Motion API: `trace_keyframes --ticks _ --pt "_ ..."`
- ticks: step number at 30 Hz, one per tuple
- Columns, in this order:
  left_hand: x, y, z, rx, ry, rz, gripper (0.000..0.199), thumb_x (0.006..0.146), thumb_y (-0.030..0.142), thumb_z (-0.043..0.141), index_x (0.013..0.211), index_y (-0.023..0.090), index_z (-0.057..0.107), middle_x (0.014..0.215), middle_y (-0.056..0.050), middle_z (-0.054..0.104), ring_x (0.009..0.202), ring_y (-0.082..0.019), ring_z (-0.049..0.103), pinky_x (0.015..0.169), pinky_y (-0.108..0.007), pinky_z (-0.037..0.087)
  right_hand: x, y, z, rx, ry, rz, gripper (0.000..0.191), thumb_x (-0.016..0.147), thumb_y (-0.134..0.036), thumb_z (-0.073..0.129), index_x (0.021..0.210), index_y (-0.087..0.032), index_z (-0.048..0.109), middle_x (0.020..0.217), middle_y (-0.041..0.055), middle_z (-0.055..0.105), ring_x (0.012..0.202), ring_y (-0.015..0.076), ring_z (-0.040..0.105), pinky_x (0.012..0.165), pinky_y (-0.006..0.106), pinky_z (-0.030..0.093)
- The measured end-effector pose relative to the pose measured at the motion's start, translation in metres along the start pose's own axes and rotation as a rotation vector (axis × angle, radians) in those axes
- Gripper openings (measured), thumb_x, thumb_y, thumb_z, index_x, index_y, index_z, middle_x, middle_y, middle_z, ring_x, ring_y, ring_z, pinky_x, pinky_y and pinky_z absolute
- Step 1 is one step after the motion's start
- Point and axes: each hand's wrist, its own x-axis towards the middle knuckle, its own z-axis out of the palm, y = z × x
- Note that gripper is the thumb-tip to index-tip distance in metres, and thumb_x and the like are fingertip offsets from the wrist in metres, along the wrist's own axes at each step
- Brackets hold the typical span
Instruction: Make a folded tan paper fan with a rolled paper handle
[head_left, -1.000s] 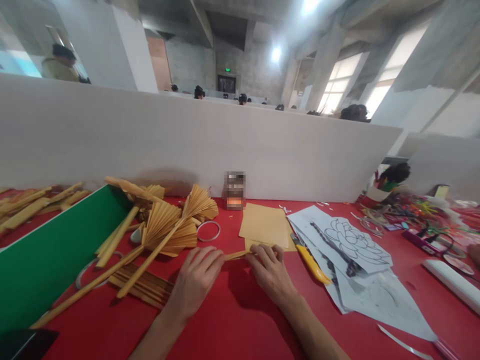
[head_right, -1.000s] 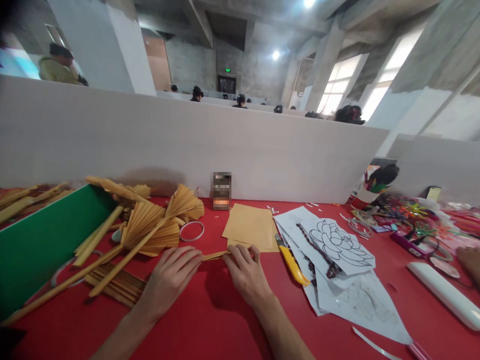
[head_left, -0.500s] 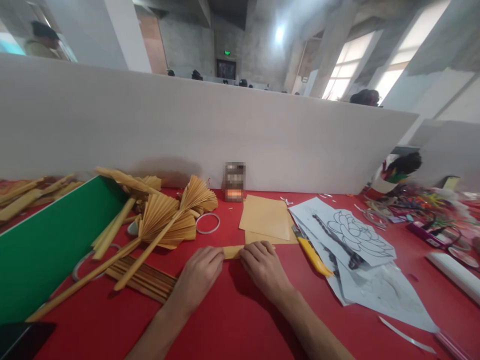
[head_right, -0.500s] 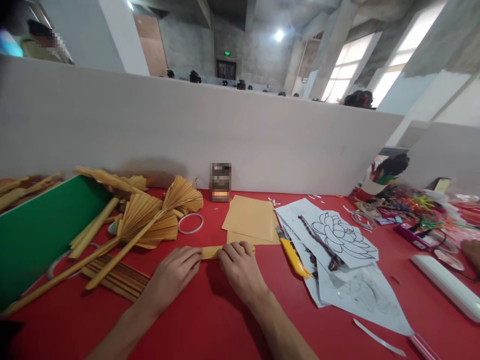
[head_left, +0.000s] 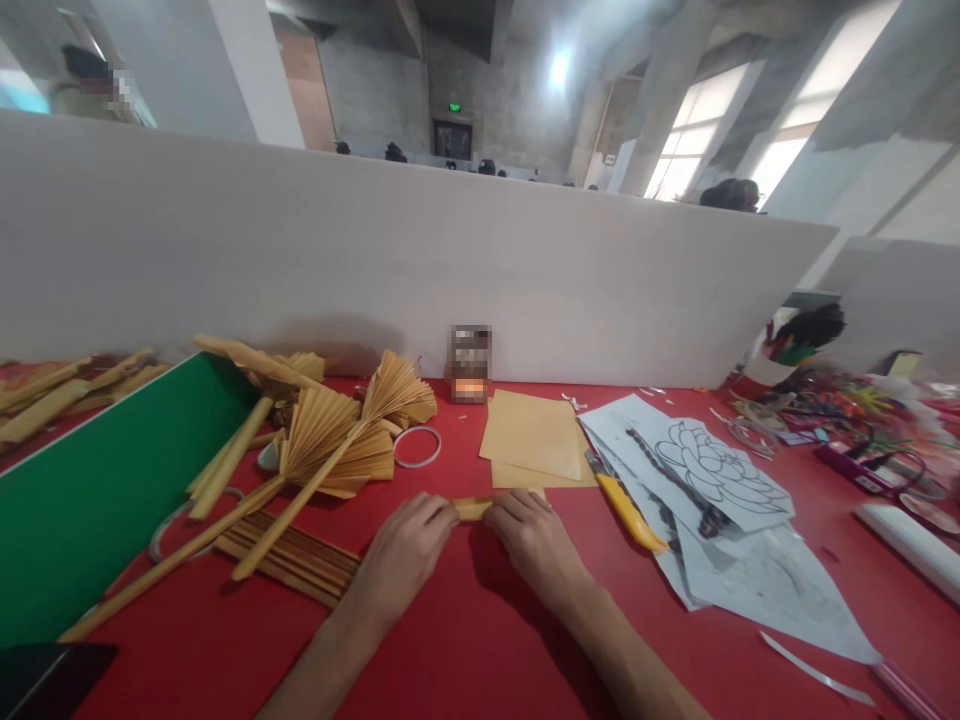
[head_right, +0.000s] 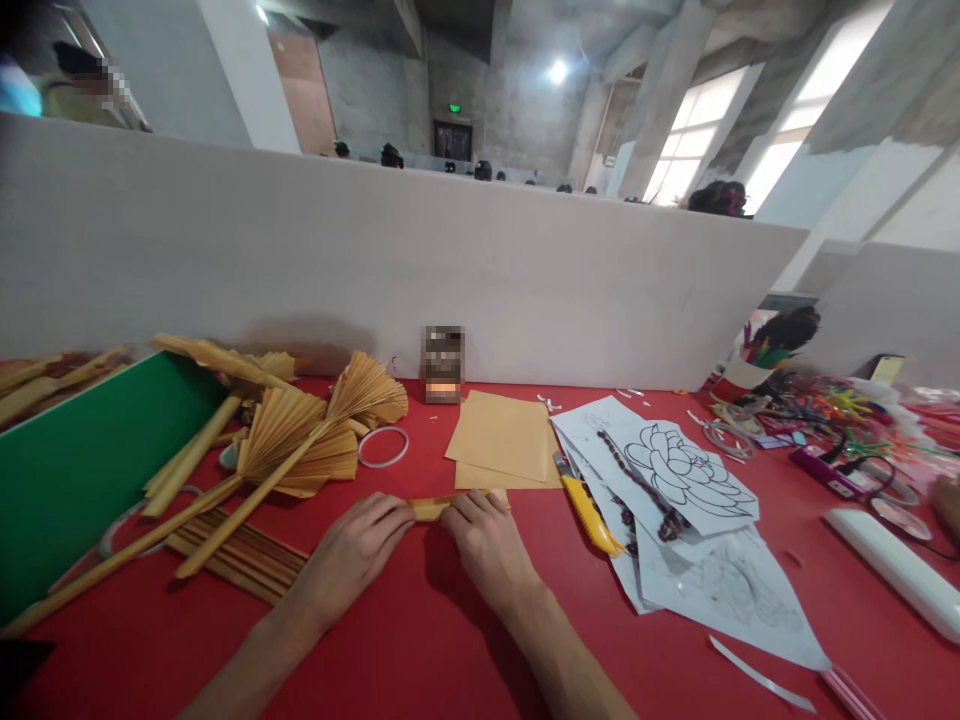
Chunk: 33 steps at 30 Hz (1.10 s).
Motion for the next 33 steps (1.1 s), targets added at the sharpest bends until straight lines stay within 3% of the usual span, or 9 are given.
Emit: trace_keyframes --ticks 6,16,22,26,33 --pt "0.003 0.000 -0.003 -0.104 0.009 -0.061 0.029 0.108 0.019 0.043 0.096 0.020 0.069 0.093 -0.006 0.066 0.090 -0.021 0.062 0.085 -0.035 0.053 -0.003 0.013 -0.008 0.041 -0.003 0.104 0.017 0.101 -0.011 0.063 0.091 -0.023 0.067 0.090 0.0018 0.070 0.088 0.0195 0.063 0.079 0.030 0.048" --pt "0.005 -0.001 -0.016 -0.306 -0.149 -0.242 0.030 0.107 0.030 0.046 0.087 0.023 0.066 0.088 -0.003 0.068 0.090 -0.022 0.062 0.083 -0.035 0.049 -0.002 0.023 -0.030 0.381 -0.098 0.269 0.020 0.104 -0.018 0.058 0.089 -0.022 0.070 0.092 0.0040 0.070 0.092 0.0205 0.065 0.078 0.029 0.051" --pt "0.006 -0.004 -0.012 -0.298 -0.114 -0.340 0.026 0.105 0.033 0.050 0.088 0.023 0.068 0.087 -0.004 0.072 0.089 -0.024 0.065 0.082 -0.036 0.048 0.003 0.036 -0.025 0.440 -0.122 0.299 0.016 0.102 -0.017 0.062 0.088 -0.021 0.071 0.088 0.0028 0.070 0.087 0.0183 0.066 0.077 0.027 0.050" --pt "0.006 -0.004 -0.010 -0.293 -0.084 -0.387 0.023 0.102 0.031 0.052 0.087 0.023 0.067 0.088 -0.004 0.072 0.087 -0.024 0.066 0.081 -0.035 0.048 0.009 0.042 -0.018 0.374 -0.138 0.307 0.018 0.101 -0.017 0.063 0.084 -0.020 0.068 0.084 0.0021 0.067 0.080 0.0171 0.065 0.070 0.026 0.047" --pt "0.007 -0.007 -0.007 -0.302 -0.064 -0.413 0.020 0.099 0.032 0.053 0.083 0.024 0.063 0.085 -0.004 0.071 0.082 -0.023 0.066 0.076 -0.033 0.047 0.011 0.049 -0.011 0.308 -0.108 0.312 0.023 0.101 -0.025 0.066 0.078 -0.020 0.066 0.085 0.0029 0.062 0.081 0.0181 0.063 0.073 0.028 0.047"
